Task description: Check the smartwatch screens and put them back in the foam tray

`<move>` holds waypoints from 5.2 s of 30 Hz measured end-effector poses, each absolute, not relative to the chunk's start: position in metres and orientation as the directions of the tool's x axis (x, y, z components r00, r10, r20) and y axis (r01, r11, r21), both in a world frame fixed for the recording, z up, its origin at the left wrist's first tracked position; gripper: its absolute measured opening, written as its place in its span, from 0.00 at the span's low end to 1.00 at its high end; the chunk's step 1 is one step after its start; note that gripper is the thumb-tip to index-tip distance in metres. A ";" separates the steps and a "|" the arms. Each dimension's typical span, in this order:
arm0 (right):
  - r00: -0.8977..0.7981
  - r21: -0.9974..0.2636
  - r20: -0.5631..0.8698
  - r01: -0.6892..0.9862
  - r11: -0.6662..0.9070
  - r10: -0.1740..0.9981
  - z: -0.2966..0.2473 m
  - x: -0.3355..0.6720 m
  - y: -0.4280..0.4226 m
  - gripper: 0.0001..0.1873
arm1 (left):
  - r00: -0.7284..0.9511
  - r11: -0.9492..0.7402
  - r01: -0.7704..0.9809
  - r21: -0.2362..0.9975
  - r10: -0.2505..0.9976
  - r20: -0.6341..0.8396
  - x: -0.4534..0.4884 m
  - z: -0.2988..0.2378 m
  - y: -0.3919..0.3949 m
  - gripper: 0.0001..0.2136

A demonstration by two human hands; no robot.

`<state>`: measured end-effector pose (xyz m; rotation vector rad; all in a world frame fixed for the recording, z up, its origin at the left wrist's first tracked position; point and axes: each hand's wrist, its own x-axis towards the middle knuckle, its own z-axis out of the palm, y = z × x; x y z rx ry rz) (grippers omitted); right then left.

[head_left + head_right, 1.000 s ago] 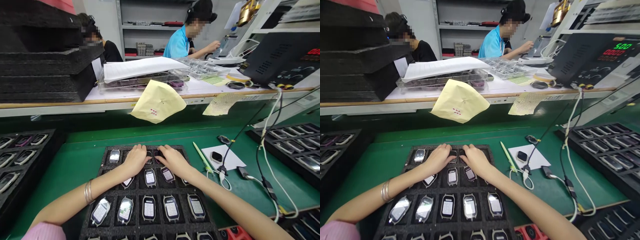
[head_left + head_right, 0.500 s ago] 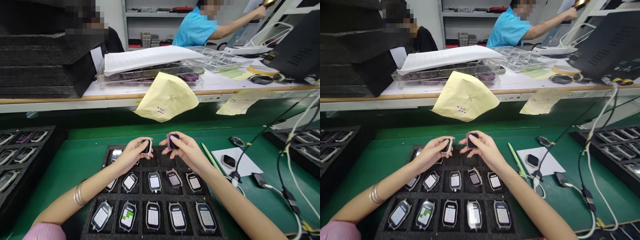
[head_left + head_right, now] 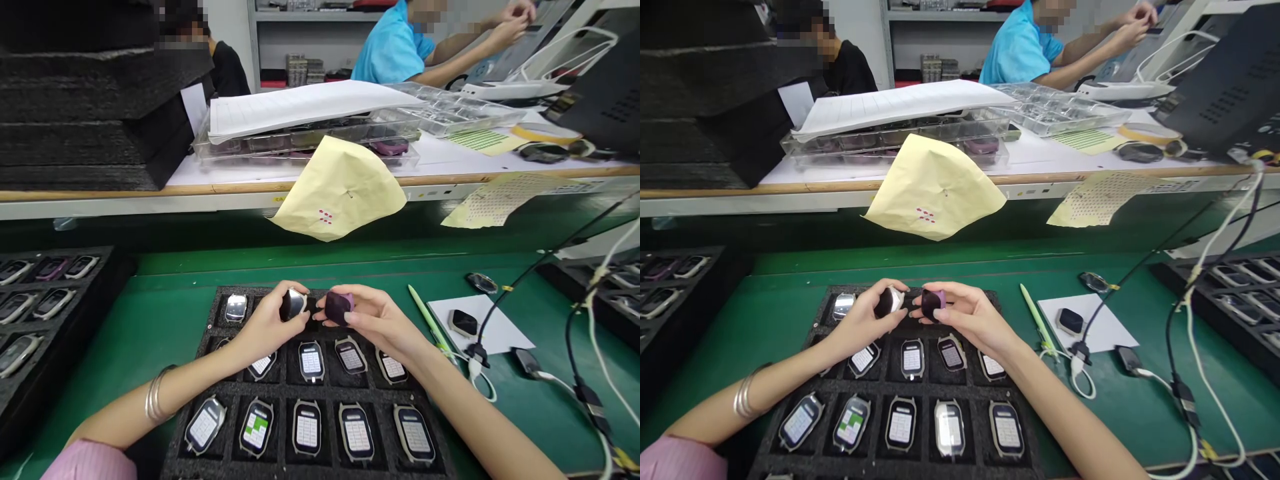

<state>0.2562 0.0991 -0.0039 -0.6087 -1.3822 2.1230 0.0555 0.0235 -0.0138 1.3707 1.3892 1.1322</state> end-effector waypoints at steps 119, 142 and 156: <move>-0.771 -0.963 -0.078 -0.106 -0.248 0.632 -0.006 0.265 0.084 0.21 | 0.049 0.116 0.028 0.993 0.992 -0.117 0.059 -0.012 0.003 0.17; -0.767 -0.944 -0.061 -0.163 -0.286 0.639 -0.008 0.260 0.081 0.19 | 0.047 -0.045 0.167 0.985 0.998 0.038 0.057 -0.015 0.001 0.16; -0.793 -0.942 -0.016 -0.192 -0.275 0.609 -0.006 0.264 0.081 0.19 | 0.071 -0.038 0.177 0.984 0.997 0.025 0.056 -0.012 0.001 0.15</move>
